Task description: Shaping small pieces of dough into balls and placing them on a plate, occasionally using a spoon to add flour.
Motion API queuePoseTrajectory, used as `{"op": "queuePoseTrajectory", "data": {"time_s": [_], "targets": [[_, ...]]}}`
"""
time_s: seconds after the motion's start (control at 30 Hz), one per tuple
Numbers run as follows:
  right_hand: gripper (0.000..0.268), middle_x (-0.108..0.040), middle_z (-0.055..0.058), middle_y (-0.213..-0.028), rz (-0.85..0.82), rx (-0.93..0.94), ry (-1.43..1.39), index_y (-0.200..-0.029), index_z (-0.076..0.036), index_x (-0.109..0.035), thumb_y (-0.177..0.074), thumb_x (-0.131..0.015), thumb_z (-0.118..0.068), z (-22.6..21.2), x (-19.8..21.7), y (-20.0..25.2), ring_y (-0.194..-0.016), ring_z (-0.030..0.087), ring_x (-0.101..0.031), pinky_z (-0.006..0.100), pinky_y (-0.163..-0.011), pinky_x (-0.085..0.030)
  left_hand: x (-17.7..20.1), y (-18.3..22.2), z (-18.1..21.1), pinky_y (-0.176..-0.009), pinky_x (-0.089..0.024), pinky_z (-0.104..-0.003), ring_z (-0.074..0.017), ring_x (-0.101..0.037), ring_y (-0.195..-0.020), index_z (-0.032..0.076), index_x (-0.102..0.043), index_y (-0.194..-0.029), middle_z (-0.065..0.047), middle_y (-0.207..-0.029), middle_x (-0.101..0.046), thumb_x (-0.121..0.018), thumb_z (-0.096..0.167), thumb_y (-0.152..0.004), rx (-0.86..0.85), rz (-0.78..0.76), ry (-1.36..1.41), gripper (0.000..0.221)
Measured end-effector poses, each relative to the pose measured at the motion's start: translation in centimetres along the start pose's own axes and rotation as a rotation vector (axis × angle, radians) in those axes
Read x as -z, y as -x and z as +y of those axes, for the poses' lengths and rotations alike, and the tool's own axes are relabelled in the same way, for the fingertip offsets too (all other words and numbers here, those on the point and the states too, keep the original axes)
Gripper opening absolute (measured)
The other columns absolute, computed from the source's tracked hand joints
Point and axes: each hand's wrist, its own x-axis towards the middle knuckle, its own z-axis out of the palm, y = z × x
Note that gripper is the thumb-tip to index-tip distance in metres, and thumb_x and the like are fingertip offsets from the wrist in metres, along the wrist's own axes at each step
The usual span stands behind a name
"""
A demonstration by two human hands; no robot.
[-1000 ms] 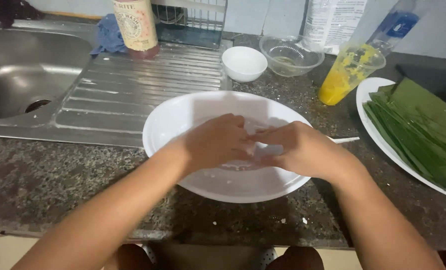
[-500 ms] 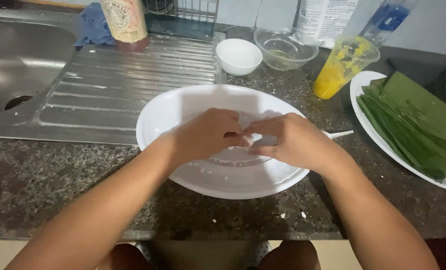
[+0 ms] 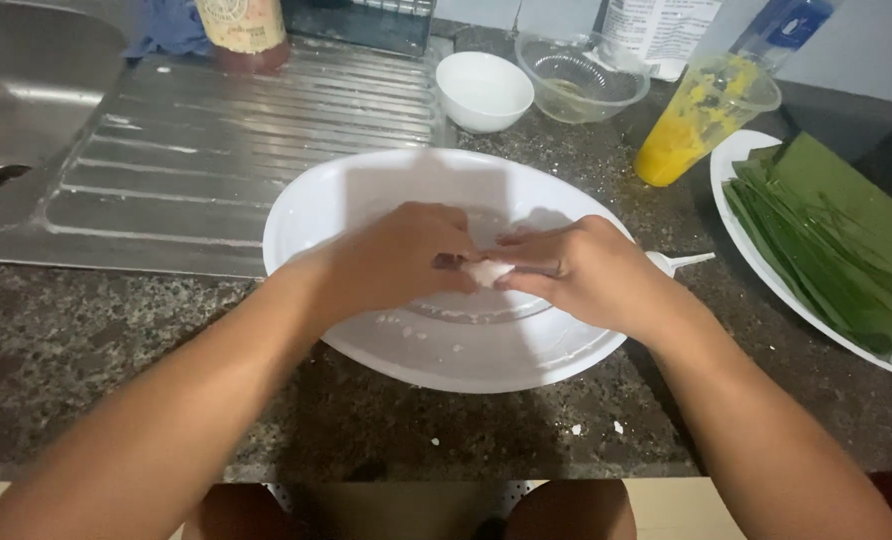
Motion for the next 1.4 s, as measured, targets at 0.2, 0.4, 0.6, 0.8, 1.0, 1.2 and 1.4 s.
{"op": "queuePoseTrajectory", "data": {"time_s": [0.2, 0.4, 0.6, 0.8, 1.0, 1.2, 1.4], "targets": [[0.025, -0.077, 0.012, -0.107, 0.052, 0.063, -0.005, -0.11, -0.013, -0.079, -0.085, -0.074, -0.015, 0.5, -0.8, 0.0, -0.111, 0.031, -0.069, 0.038, -0.089, -0.057, -1.6, -0.6, -1.0, -0.073, -0.051, -0.031, -0.0221, -0.062, -0.078, 0.008, -0.066, -0.08, -0.005, -0.081, -0.06, -0.064, 0.039, -0.096, -0.05, 0.07, -0.03, 0.035], [0.019, -0.078, 0.014, -0.098, 0.104, 0.137, -0.05, -0.104, -0.011, -0.079, -0.087, -0.075, -0.02, 1.5, -1.3, 0.3, -0.103, 0.033, -0.072, 0.039, -0.081, -0.059, -1.5, -0.3, -0.4, -0.072, -0.05, -0.033, -0.0217, -0.06, -0.074, 0.008, -0.065, -0.079, -0.006, -0.08, -0.06, -0.062, 0.034, -0.098, 0.009, 0.135, -0.004, 0.033], [0.028, -0.079, 0.014, -0.097, 0.196, 0.011, -0.304, -0.112, -0.008, -0.076, -0.084, -0.076, -0.014, 0.3, -0.1, 0.4, -0.101, 0.027, -0.073, 0.041, -0.083, -0.06, -0.1, 0.3, 0.4, -0.075, -0.054, -0.038, -0.0265, -0.069, -0.079, 0.002, -0.074, -0.1, -0.015, -0.085, -0.072, -0.064, 0.035, -0.097, 0.054, 0.275, 0.295, 0.035], [0.035, -0.078, 0.017, -0.099, 0.254, -0.078, -0.391, -0.12, -0.009, -0.071, -0.086, -0.072, -0.017, -1.4, -0.5, 0.5, -0.098, 0.03, -0.075, 0.044, -0.085, -0.061, 0.7, 0.0, 1.1, -0.073, -0.056, -0.029, -0.015, -0.074, -0.078, 0.01, -0.075, -0.107, -0.004, -0.085, -0.078, -0.06, 0.044, -0.097, 0.211, 0.341, 0.555, 0.038], [0.054, -0.074, 0.023, -0.111, 0.337, -0.063, -0.383, -0.132, -0.002, -0.063, -0.081, -0.077, -0.014, -1.8, -1.6, 0.0, -0.104, 0.037, -0.072, 0.048, -0.084, -0.061, 0.8, -0.8, 3.1, -0.078, -0.062, -0.032, -0.0228, -0.079, -0.083, -0.001, -0.072, -0.114, -0.014, -0.094, -0.078, -0.064, 0.037, -0.095, 0.46, 0.393, 0.877, 0.044], [0.074, -0.066, 0.03, -0.122, 0.447, -0.064, -0.206, -0.138, 0.008, -0.053, -0.077, -0.085, -0.017, -1.9, -2.7, -0.8, -0.109, 0.046, -0.064, 0.055, -0.088, -0.056, -1.3, -2.0, 1.8, -0.07, -0.063, -0.032, -0.0255, -0.077, -0.072, -0.005, -0.074, -0.104, -0.018, -0.084, -0.076, -0.068, 0.034, -0.094, 0.485, 0.438, 0.979, 0.04], [0.056, -0.071, 0.025, -0.115, 0.564, 0.04, -0.178, -0.129, 0.004, -0.064, -0.078, -0.083, -0.008, -1.1, -3.1, -1.4, -0.106, 0.044, -0.067, 0.049, -0.083, -0.058, 1.2, -0.6, 4.9, -0.077, -0.065, -0.039, -0.0315, -0.077, -0.084, -0.009, -0.07, -0.104, -0.025, -0.091, -0.074, -0.051, 0.03, -0.102, 0.44, 0.425, 1.017, 0.044]]}}
